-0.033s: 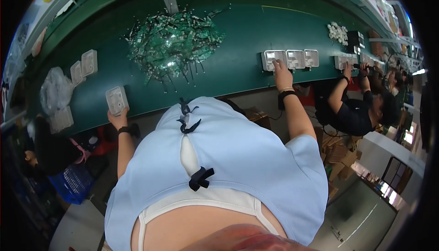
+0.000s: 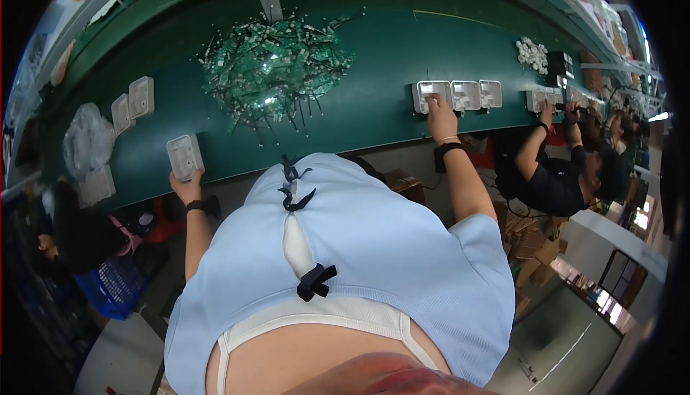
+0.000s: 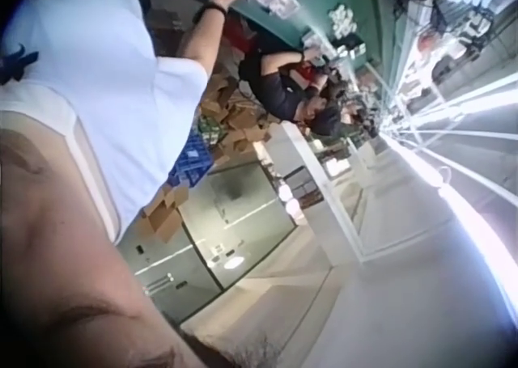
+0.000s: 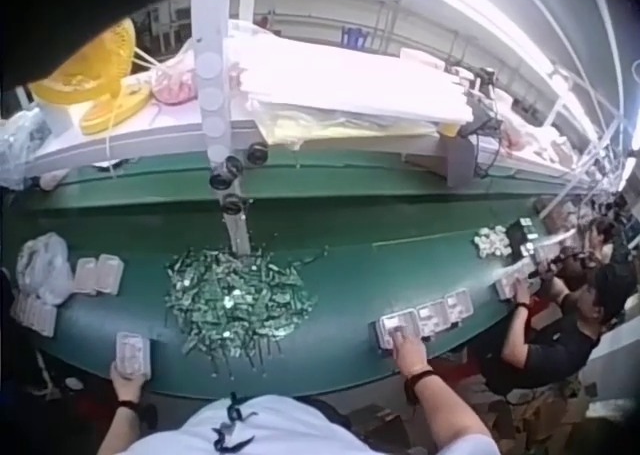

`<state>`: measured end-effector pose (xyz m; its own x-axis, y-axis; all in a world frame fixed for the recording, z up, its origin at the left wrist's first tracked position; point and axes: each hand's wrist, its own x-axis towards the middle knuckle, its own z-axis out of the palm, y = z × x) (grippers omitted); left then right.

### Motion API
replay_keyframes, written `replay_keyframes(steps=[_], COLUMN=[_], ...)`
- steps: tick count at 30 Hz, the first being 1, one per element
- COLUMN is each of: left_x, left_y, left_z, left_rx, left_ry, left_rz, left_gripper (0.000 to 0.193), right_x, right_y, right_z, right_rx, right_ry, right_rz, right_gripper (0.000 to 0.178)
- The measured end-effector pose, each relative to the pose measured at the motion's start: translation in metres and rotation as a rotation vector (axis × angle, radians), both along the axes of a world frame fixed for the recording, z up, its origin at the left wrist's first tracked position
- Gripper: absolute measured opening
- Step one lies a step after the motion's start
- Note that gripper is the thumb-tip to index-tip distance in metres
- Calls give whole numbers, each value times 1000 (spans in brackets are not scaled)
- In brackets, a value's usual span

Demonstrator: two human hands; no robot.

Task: The person picks up a plastic housing and a circuit board, inserts the circuit board into the housing, and presses it into place. They then set the assembled unit down and repeat the process with another set of components.

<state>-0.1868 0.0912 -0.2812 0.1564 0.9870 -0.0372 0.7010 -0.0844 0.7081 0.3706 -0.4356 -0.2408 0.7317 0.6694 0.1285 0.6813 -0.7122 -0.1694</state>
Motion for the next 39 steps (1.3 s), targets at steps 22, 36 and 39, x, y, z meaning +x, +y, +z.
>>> replay_keyframes(steps=[22, 36, 39], left_x=[56, 205, 227], left_y=[-97, -84, -93], left_z=[152, 201, 222], left_rx=[-253, 78, 139], left_ry=[-307, -329, -339], left_rz=[-526, -844, -878], left_gripper=[112, 106, 107], right_x=[97, -78, -116], right_y=[280, 234, 239], right_z=[-41, 118, 156], right_rx=[-110, 1390, 1254], right_ry=[298, 1760, 1457], right_rz=[151, -32, 50], right_gripper=[17, 11, 12])
